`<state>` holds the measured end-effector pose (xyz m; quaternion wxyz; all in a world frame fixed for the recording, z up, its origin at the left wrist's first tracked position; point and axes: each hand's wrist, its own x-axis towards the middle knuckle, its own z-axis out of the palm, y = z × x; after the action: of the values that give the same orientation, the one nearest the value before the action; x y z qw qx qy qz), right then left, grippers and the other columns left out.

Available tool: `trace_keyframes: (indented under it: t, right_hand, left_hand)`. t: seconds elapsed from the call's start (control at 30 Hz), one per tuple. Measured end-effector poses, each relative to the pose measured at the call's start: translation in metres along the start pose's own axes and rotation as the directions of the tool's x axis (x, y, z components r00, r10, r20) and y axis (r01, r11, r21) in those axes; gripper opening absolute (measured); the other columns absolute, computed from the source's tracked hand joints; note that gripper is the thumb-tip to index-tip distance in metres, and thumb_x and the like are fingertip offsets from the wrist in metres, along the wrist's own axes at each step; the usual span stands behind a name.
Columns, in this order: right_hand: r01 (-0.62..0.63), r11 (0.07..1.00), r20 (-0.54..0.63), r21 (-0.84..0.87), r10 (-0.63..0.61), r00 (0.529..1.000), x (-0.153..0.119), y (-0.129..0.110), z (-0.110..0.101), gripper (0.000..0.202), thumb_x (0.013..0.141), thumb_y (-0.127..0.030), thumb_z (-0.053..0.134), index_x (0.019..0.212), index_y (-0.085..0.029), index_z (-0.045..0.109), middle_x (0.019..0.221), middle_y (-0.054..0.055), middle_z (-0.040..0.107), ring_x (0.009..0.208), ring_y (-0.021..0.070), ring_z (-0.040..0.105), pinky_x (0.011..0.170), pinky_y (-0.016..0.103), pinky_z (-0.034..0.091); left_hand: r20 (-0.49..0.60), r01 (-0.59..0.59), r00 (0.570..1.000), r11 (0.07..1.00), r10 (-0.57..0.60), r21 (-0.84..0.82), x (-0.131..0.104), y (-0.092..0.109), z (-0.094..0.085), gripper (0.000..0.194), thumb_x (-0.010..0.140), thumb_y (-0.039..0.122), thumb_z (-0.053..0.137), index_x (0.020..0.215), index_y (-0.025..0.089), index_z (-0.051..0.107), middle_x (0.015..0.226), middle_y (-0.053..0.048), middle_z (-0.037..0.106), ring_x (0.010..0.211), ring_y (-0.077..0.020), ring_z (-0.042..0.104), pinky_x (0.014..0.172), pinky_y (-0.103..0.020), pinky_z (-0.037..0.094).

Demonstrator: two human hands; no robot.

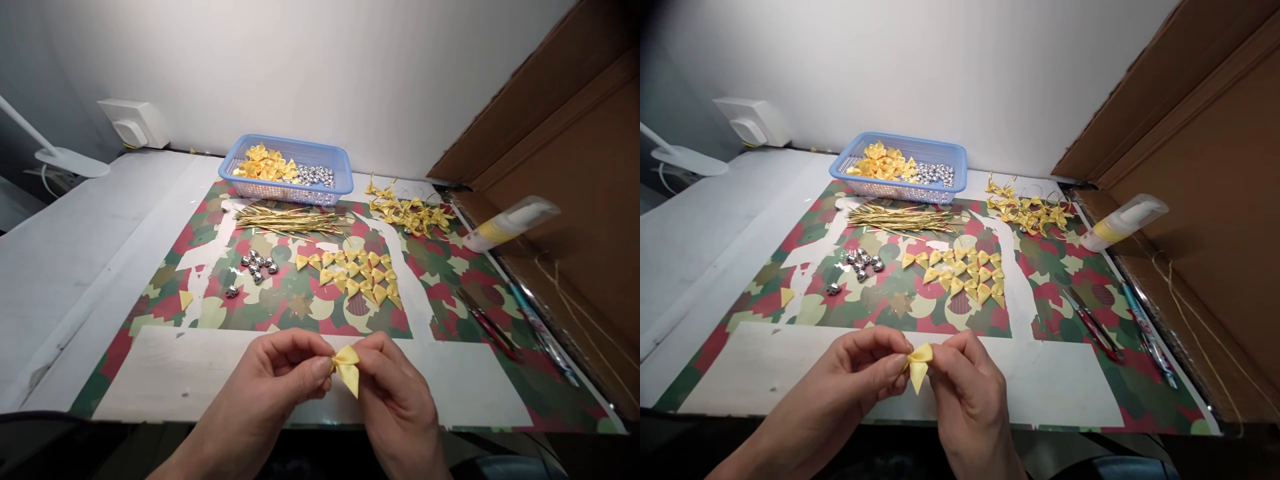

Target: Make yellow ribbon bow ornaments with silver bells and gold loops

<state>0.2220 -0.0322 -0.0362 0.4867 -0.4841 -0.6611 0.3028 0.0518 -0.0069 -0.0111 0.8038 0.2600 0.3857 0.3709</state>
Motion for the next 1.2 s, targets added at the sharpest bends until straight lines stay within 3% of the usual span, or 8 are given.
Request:
trace_keyframes:
  t: [0.53,0.67,0.83,0.9,1.0,1.07,1.2]
  right_hand:
    - [0.014,1.0,-0.037,0.01,-0.013,0.999,0.0,0.001,0.001,0.026,0.093,-0.006,0.056,0.093,-0.025,0.075,0.074,0.0,0.055,0.061,0.0116,0.056,0.049,0.02,0.042]
    - [-0.022,1.0,-0.068,0.002,0.022,0.997,-0.001,0.001,0.001,0.023,0.091,-0.007,0.062,0.091,-0.026,0.074,0.077,-0.001,0.066,0.065,0.0118,0.064,0.057,0.018,0.05]
    - [-0.135,0.991,-0.081,-0.022,0.133,0.988,-0.009,0.006,0.0,0.032,0.096,-0.011,0.057,0.122,-0.029,0.062,0.092,0.0,0.076,0.074,0.0129,0.074,0.067,0.018,0.06]
    - [-0.054,0.993,-0.103,-0.102,0.043,0.994,-0.01,0.004,-0.003,0.034,0.095,-0.01,0.056,0.123,-0.029,0.061,0.102,0.002,0.075,0.088,0.0157,0.074,0.076,0.024,0.061]
    - [0.171,0.941,-0.071,-0.291,-0.2,0.977,-0.005,-0.004,-0.011,0.031,0.089,-0.006,0.063,0.111,-0.027,0.068,0.108,0.006,0.07,0.102,0.0211,0.067,0.087,0.034,0.056]
    - [0.283,0.871,-0.01,-0.402,-0.313,0.95,-0.001,-0.009,-0.014,0.033,0.084,-0.002,0.065,0.107,-0.025,0.07,0.101,0.007,0.069,0.099,0.0221,0.064,0.086,0.038,0.053]
    - [0.389,0.765,0.09,-0.513,-0.403,0.911,0.004,-0.014,-0.013,0.035,0.084,-0.002,0.059,0.108,-0.025,0.071,0.092,0.006,0.074,0.09,0.023,0.068,0.082,0.039,0.051]
  left_hand:
    - [0.008,-0.018,1.0,0.993,0.017,0.117,-0.002,0.0,-0.002,0.005,0.086,0.024,0.078,0.084,0.02,0.08,0.073,0.002,0.069,0.073,-0.0105,0.058,0.073,-0.019,0.047]
    - [0.005,-0.058,0.998,0.979,0.058,0.195,-0.003,0.0,-0.001,0.007,0.087,0.026,0.077,0.085,0.021,0.081,0.074,0.002,0.07,0.074,-0.0117,0.058,0.073,-0.019,0.048]
    - [-0.037,-0.09,0.994,0.961,0.103,0.262,-0.002,0.002,0.001,0.007,0.086,0.028,0.077,0.086,0.023,0.082,0.075,0.001,0.073,0.077,-0.014,0.063,0.074,-0.02,0.05]
    - [-0.087,-0.116,0.985,0.943,0.15,0.313,-0.003,0.001,0.001,0.007,0.085,0.028,0.077,0.086,0.023,0.082,0.078,0.0,0.076,0.079,-0.0157,0.066,0.075,-0.022,0.052]
    - [-0.142,-0.169,0.961,0.912,0.236,0.373,-0.003,-0.002,0.001,0.006,0.083,0.028,0.078,0.085,0.023,0.081,0.083,-0.001,0.079,0.08,-0.0184,0.069,0.074,-0.024,0.055]
    - [-0.146,-0.197,0.951,0.901,0.271,0.386,-0.003,-0.003,0.001,0.005,0.082,0.027,0.078,0.084,0.023,0.08,0.083,-0.001,0.08,0.08,-0.0198,0.071,0.074,-0.025,0.057]
    - [-0.149,-0.218,0.94,0.875,0.308,0.432,-0.003,-0.004,0.003,0.004,0.082,0.025,0.077,0.081,0.022,0.08,0.08,-0.002,0.08,0.078,-0.0216,0.073,0.073,-0.027,0.058]
